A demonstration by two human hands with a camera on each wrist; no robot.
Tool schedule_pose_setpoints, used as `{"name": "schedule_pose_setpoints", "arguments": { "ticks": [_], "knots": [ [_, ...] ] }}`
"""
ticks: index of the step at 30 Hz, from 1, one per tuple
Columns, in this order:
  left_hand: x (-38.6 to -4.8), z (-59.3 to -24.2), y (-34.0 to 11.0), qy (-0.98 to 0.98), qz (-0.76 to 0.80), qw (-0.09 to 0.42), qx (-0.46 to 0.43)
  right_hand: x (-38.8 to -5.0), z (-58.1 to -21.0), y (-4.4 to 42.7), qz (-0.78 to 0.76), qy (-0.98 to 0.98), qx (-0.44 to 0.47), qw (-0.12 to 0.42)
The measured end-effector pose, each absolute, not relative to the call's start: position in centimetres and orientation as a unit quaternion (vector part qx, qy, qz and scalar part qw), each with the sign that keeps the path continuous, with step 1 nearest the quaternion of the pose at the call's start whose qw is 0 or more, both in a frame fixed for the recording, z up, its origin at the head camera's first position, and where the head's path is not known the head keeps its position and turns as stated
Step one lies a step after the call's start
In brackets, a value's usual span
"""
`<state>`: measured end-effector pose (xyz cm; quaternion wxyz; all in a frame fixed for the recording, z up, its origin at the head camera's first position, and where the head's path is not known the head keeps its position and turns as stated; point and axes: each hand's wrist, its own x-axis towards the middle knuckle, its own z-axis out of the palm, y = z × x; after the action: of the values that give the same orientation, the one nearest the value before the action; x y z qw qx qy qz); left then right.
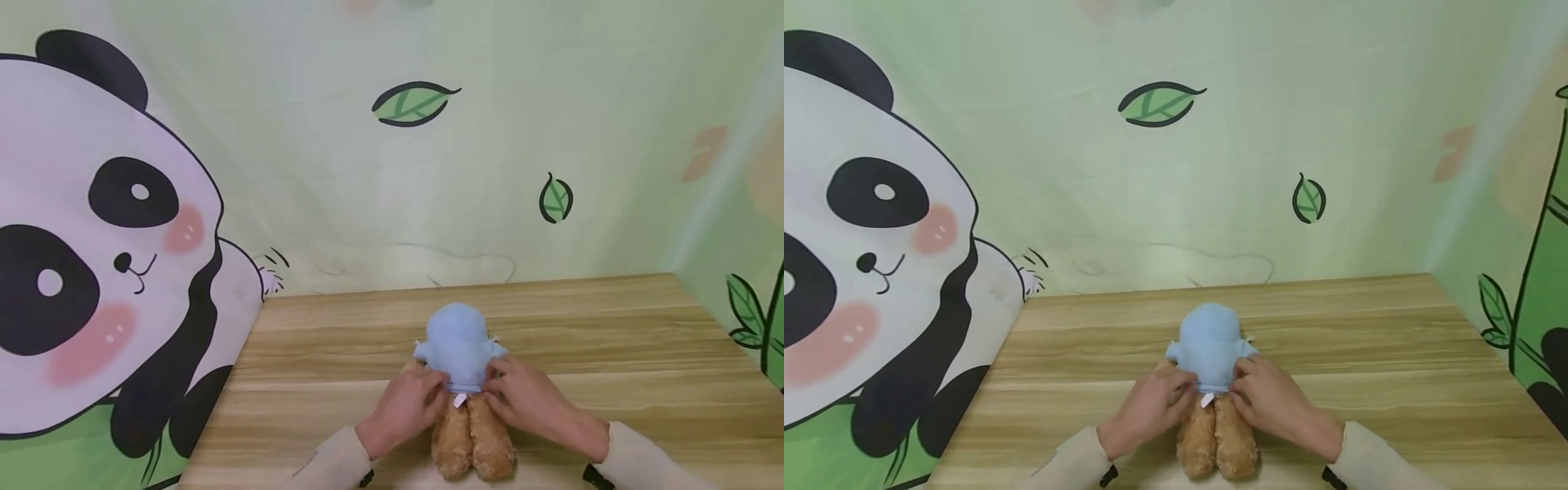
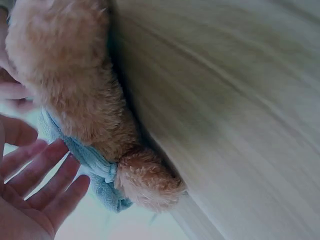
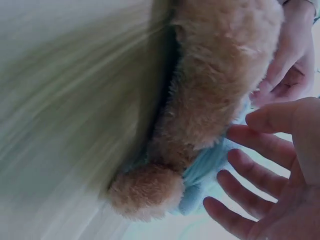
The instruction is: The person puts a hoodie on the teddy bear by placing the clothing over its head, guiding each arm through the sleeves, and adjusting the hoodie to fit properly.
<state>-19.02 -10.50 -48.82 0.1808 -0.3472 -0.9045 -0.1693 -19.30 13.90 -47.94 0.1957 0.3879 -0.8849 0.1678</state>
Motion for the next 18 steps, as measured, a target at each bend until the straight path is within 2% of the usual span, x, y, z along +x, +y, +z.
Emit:
{"name": "schedule_pose_setpoints", "arguments": {
  "ticks": [7,18],
  "knots": [
    [-20.3,-47.7,-10.5,-0.909,-0.262,0.155,-0.286,-20.4,-46.4,14.2,0.216,-0.907,0.337,0.130],
    [-23.7,-45.5,-9.3,-0.920,-0.275,0.137,-0.244,-24.0,-45.2,13.4,0.246,-0.908,0.292,0.171]
  ]
}}
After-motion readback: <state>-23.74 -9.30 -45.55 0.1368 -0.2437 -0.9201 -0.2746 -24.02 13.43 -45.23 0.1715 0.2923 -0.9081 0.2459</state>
